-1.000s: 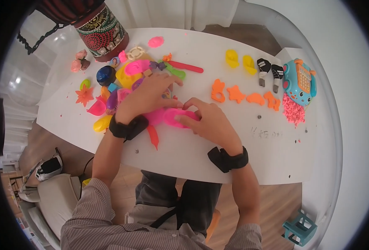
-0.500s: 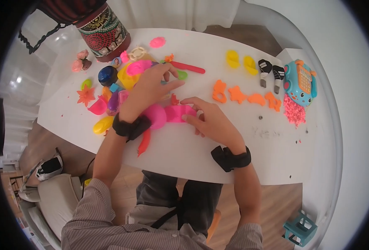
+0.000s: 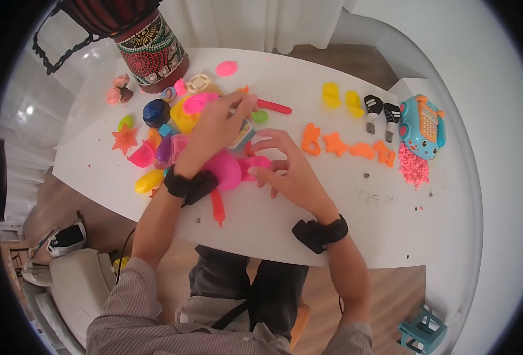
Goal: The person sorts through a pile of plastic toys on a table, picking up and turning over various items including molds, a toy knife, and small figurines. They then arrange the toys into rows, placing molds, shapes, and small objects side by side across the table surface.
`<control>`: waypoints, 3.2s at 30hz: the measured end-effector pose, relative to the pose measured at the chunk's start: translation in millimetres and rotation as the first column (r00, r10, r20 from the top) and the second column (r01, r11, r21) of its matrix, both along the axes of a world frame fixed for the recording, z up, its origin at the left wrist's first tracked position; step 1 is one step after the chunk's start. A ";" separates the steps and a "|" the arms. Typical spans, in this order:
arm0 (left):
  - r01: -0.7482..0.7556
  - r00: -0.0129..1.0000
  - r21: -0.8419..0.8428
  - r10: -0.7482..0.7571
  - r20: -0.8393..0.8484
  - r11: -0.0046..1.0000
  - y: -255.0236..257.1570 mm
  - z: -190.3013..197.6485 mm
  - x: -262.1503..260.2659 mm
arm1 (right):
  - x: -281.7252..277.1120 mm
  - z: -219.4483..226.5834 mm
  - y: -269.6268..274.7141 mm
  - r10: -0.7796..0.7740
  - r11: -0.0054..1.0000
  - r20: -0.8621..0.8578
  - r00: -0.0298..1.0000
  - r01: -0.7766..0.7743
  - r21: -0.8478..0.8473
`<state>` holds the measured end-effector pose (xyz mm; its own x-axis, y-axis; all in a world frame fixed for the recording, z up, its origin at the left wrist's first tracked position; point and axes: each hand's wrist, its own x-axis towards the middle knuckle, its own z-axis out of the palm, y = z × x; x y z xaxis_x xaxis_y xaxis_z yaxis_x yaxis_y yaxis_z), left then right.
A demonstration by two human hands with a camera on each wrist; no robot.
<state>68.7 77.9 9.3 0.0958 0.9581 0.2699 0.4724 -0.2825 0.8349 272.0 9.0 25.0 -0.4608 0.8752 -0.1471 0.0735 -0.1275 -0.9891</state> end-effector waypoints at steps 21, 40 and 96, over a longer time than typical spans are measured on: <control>0.570 0.793 0.006 -0.552 0.258 0.822 -20.0 23.1 11.8 | 7.5 -9.0 4.5 -0.362 0.772 -0.111 0.926 0.364 0.521; 0.693 0.577 0.171 -0.680 0.452 0.701 -11.6 21.0 3.9 | 14.4 -1.1 4.6 -0.295 0.743 -0.166 0.941 0.335 0.579; 0.791 0.475 -0.003 -0.610 0.635 0.612 -8.5 21.2 -2.6 | 3.0 -2.9 -3.3 -0.356 0.606 -0.257 0.898 0.432 0.668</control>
